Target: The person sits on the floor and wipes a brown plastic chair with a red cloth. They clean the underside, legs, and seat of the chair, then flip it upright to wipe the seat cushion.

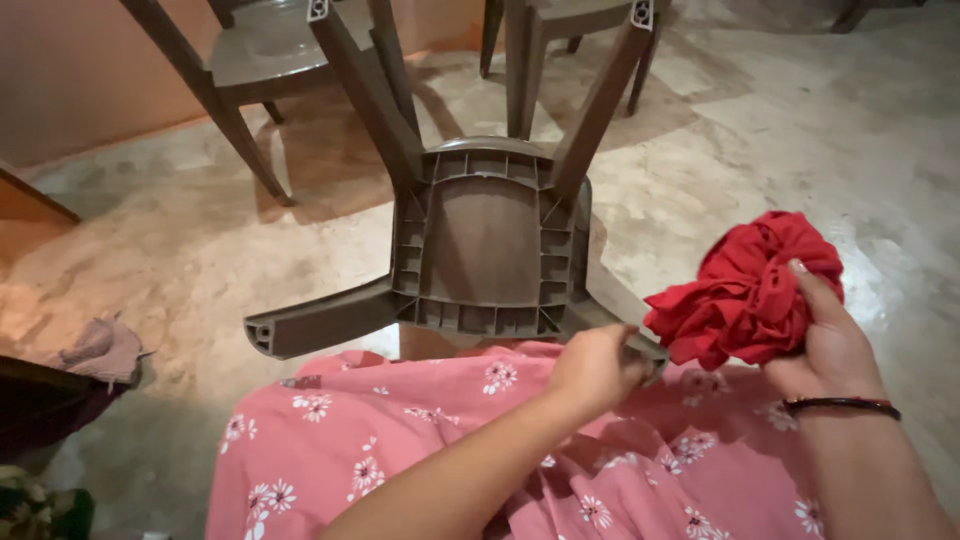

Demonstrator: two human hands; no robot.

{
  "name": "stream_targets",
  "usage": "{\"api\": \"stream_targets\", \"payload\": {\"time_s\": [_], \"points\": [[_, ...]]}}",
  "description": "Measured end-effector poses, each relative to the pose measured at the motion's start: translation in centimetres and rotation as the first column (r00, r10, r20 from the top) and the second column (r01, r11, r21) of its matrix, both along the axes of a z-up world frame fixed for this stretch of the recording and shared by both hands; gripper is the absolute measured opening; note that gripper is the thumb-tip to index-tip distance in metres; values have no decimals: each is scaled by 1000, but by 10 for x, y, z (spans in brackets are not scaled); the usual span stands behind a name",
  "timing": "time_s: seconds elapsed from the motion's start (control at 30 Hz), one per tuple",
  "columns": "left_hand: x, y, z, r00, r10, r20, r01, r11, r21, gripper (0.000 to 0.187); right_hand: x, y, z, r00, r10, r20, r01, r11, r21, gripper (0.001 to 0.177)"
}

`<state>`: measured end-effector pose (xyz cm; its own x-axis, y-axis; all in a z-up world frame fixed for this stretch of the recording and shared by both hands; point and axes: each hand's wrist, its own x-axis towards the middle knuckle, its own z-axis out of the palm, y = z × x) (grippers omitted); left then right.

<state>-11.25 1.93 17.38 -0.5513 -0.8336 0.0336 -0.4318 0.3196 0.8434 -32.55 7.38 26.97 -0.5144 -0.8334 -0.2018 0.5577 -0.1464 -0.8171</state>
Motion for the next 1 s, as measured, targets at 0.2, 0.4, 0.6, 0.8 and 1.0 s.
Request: {"api": "stream_targets", "payload": {"time_s": [0.2, 0.4, 0.6, 0.8, 1.0], "points": [[5, -51, 60, 786, 467, -404, 155, 484, 861, 61, 62, -28, 33, 966, 259, 8, -258, 966, -24, 44], [41, -55, 100, 466, 513, -722, 484, 535, 692, 52, 113, -43, 49, 835, 550, -8, -544, 829, 132, 54], [99, -59, 74, 654, 515, -555, -112, 791, 602, 46, 92, -42, 1, 498, 524, -691, -244, 850, 468, 52], [179, -65, 52, 765, 605, -222, -511, 780, 363, 60, 88, -15, -30, -49, 724, -688, 45, 689, 723, 63], [229, -51, 48, 697, 688, 200, -699, 715, -22, 80, 99, -8, -62, -163, 661, -732, 220, 748, 626, 64]]}}
